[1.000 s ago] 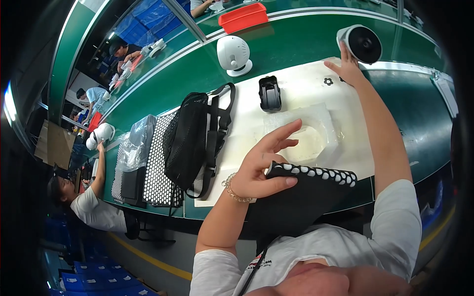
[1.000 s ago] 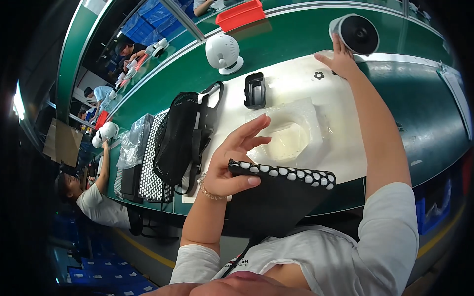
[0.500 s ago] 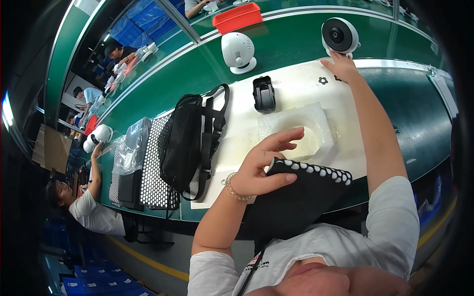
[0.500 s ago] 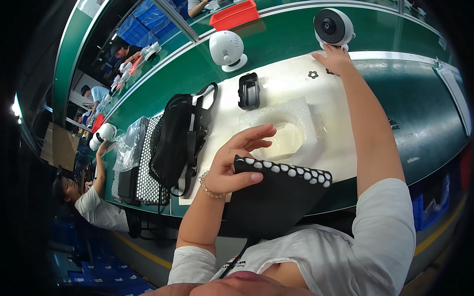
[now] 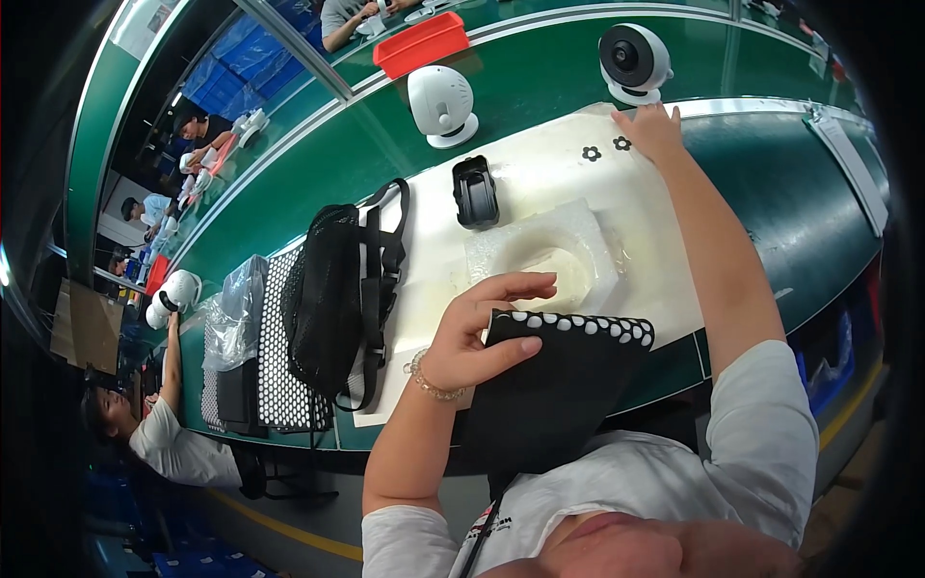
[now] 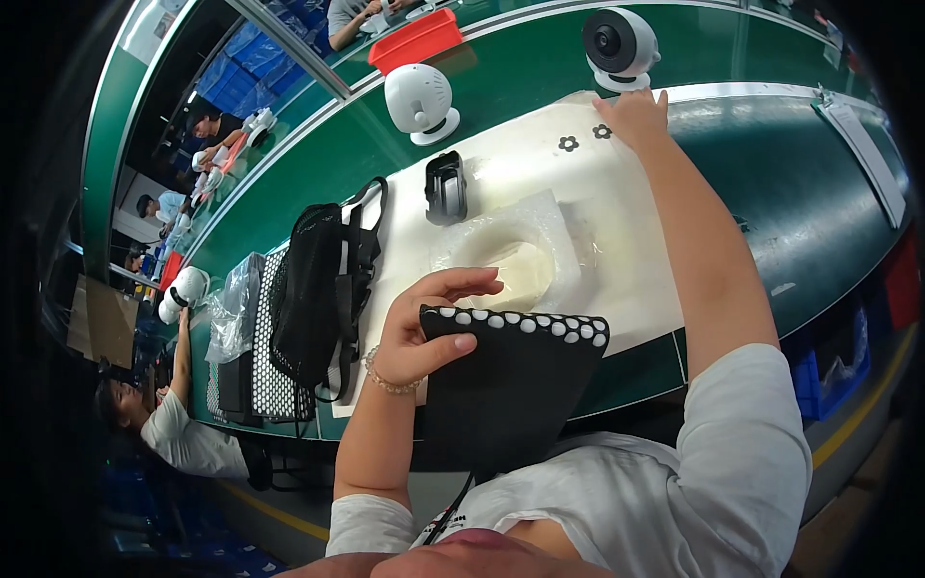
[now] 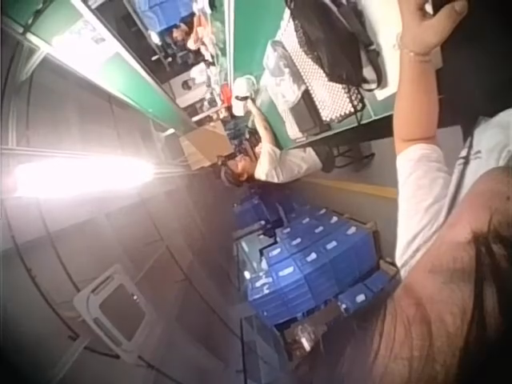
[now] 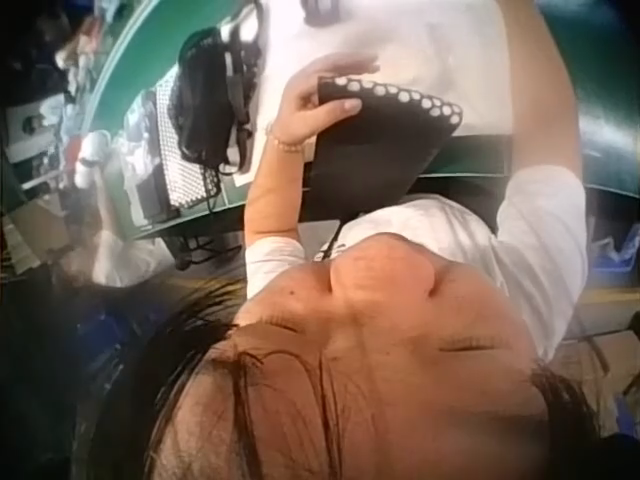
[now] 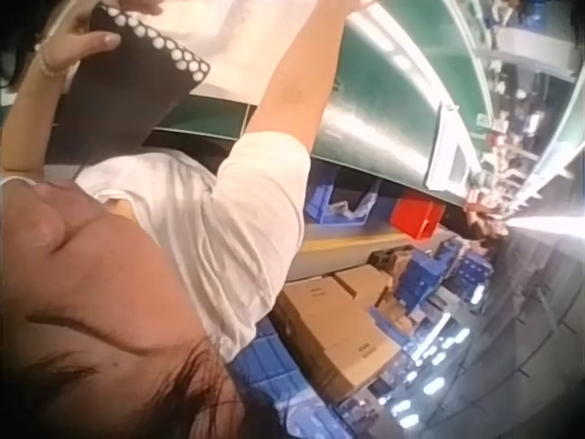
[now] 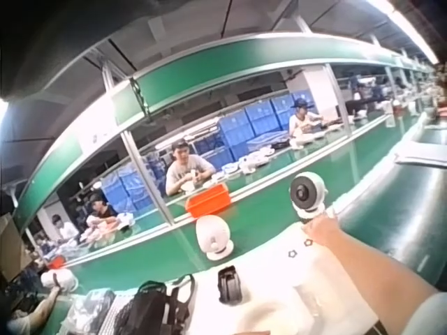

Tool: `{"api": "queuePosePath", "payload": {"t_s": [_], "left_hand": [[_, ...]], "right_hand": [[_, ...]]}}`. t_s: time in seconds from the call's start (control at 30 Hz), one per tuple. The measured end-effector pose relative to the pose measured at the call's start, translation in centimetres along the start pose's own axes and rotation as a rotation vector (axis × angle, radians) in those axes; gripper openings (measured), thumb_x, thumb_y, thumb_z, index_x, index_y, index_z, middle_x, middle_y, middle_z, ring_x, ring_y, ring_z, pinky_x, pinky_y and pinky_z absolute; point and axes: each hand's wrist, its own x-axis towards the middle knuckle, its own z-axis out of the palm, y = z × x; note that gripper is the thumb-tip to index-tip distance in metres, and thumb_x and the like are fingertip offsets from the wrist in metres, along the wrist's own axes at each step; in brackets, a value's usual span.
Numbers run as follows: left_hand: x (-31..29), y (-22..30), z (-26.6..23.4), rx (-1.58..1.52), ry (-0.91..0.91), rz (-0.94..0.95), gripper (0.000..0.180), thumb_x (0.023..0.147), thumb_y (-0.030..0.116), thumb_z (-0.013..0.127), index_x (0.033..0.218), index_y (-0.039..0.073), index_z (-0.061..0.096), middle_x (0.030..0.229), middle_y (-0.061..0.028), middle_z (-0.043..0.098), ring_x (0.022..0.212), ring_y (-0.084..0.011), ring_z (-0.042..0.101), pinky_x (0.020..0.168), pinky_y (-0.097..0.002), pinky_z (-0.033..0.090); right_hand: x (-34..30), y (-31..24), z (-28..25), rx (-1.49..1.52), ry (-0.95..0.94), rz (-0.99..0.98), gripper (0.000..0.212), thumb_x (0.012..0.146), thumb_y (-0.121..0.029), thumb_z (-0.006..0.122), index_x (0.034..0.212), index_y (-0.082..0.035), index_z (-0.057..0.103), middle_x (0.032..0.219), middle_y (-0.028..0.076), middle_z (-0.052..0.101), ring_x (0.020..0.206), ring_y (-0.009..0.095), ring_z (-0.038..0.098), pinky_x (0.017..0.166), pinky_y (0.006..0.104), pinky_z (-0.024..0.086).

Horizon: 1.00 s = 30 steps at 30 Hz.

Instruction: Assembling various components for a security camera base on a factory production line.

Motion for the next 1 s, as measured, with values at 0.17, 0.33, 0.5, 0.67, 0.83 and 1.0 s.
{"api": "queuePosePath", "payload": {"t_s": [0.17,0.33,0.5,0.67,0.83,1.0], "left_hand": [[0.1,0.2,0.2,0.015,-0.003,-0.003,0.015,0.067,0.002,0.064,0.078,0.0,0.054,0.113,-0.0169,0.054,0.101,-0.0283,0.054,0.086,-0.0355,0.041],[0.0,-0.1,-0.2,0.076,0.013,-0.051,0.024,0.068,0.006,0.065,0.09,-0.001,0.058,0.112,-0.014,0.055,0.102,-0.0249,0.053,0.086,-0.0329,0.04],[0.2,-0.3,0.0,0.223,0.142,-0.199,0.024,0.07,0.012,0.066,0.091,0.001,0.062,0.119,-0.0118,0.049,0.108,-0.0223,0.047,0.091,-0.0319,0.036],[0.1,-0.9,-0.2,0.235,0.132,-0.139,0.029,0.069,0.01,0.065,0.095,-0.001,0.059,0.122,-0.0081,0.047,0.107,-0.0176,0.043,0.093,-0.0307,0.033],[-0.2,-1.3,-0.5,0.215,0.104,-0.094,0.023,0.07,0.01,0.064,0.09,-0.001,0.06,0.125,-0.0114,0.042,0.113,-0.021,0.042,0.093,-0.0327,0.034],[0.1,-1.8,-0.6,0.254,0.117,-0.042,0.025,0.069,0.01,0.065,0.091,-0.003,0.06,0.125,-0.0128,0.042,0.114,-0.0235,0.041,0.092,-0.0342,0.035]], "right_hand": [[1.6,1.0,0.7,0.073,-0.167,0.004,0.065,0.083,-0.054,0.037,0.126,-0.006,0.037,0.13,0.011,0.039,0.125,0.024,0.029,0.099,0.0519,0.019],[1.3,0.1,-0.9,0.113,-0.22,0.027,0.054,0.082,-0.046,0.045,0.12,-0.007,0.045,0.126,0.01,0.044,0.12,0.023,0.036,0.097,0.0496,0.024],[0.0,-4.2,-2.5,0.52,-0.036,-0.415,0.032,0.08,-0.025,0.053,0.105,-0.007,0.056,0.111,0.01,0.054,0.105,0.026,0.048,0.091,0.0353,0.036],[-2.4,-11.4,-4.7,0.645,-0.406,-0.688,0.034,0.085,-0.026,0.049,0.114,-0.008,0.05,0.119,0.011,0.049,0.111,0.026,0.045,0.093,0.0329,0.035],[-0.9,-15.5,-3.4,0.56,-0.599,-0.582,0.042,0.085,-0.031,0.049,0.119,-0.006,0.047,0.124,0.014,0.044,0.113,0.028,0.043,0.094,0.0339,0.035],[0.4,-15.8,-0.6,0.352,-0.391,-0.587,0.054,0.085,-0.04,0.043,0.127,-0.007,0.037,0.133,0.013,0.035,0.124,0.025,0.03,0.102,0.038,0.02]]}}
